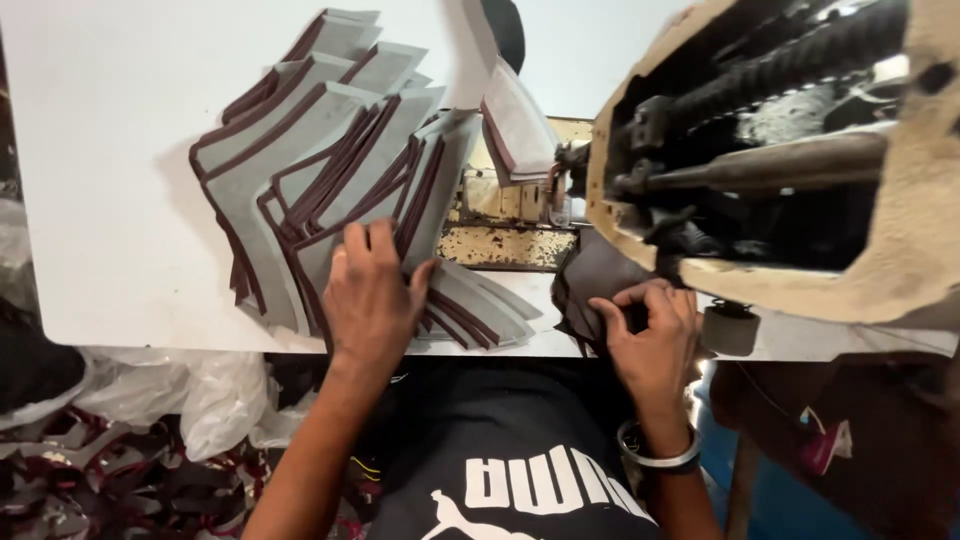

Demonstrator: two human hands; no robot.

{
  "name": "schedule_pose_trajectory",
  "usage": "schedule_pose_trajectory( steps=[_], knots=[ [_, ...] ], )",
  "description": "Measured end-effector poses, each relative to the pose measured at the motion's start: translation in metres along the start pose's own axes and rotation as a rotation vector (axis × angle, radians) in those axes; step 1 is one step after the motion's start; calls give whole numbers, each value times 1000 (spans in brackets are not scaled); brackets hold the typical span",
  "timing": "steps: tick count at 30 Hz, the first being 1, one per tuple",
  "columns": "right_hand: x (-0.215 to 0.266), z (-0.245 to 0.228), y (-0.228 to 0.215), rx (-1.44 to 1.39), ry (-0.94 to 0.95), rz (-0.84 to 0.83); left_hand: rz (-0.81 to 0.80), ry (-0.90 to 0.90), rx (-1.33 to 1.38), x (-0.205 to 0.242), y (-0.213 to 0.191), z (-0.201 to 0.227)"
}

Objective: Sew pre-cut leather components together using an industrial sewing machine to form shoe upper parts.

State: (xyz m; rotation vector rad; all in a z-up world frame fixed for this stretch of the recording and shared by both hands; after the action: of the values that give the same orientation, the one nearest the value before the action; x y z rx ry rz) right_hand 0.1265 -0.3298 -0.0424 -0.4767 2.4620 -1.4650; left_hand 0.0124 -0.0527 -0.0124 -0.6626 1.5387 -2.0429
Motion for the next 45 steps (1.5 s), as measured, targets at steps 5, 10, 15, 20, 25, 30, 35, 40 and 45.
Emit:
schedule_pose_trajectory(
  steps=[5,10,15,20,25,30,35,40,45],
  knots=[
    [-3,-6,-6,96,-57,2,-16,-34,68,4,14,3],
    [-7,-7,-4,129,-5,-60,62,11,51,-1,15,12],
    [-5,-6,-4,148,41,-91,39,-31,84,-5,24,-7],
    [-11,-6,-10,104,106,-110,64,-95,472,-10,-14,-27],
    [-9,2,-7,79,121,-131,36,-219,739,-7,-33,-57],
    [-1,17,5,2,141,-71,27,-238,1003,-5,-30,-71],
    [1,8,1,-100,279,-42,123,-241,1321,-7,-29,-75],
    [1,31,11,-198,375,-123,93,-273,1318,-3,-22,-84],
    [-5,41,9,-227,292,-146,67,-266,1412,-3,-21,-82]
  ],
)
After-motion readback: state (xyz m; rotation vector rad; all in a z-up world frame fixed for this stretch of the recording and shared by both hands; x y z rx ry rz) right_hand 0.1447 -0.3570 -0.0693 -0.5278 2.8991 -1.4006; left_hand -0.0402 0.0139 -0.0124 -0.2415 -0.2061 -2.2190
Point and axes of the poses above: each hand's wrist, its own x-axis away from the middle knuckle, its own y-axis out of the palm, z = x × y, the point moved 1 cm from there along -x, towards the middle knuckle, and after that the axes turned 1 degree about -y, right-handed, at the moved point
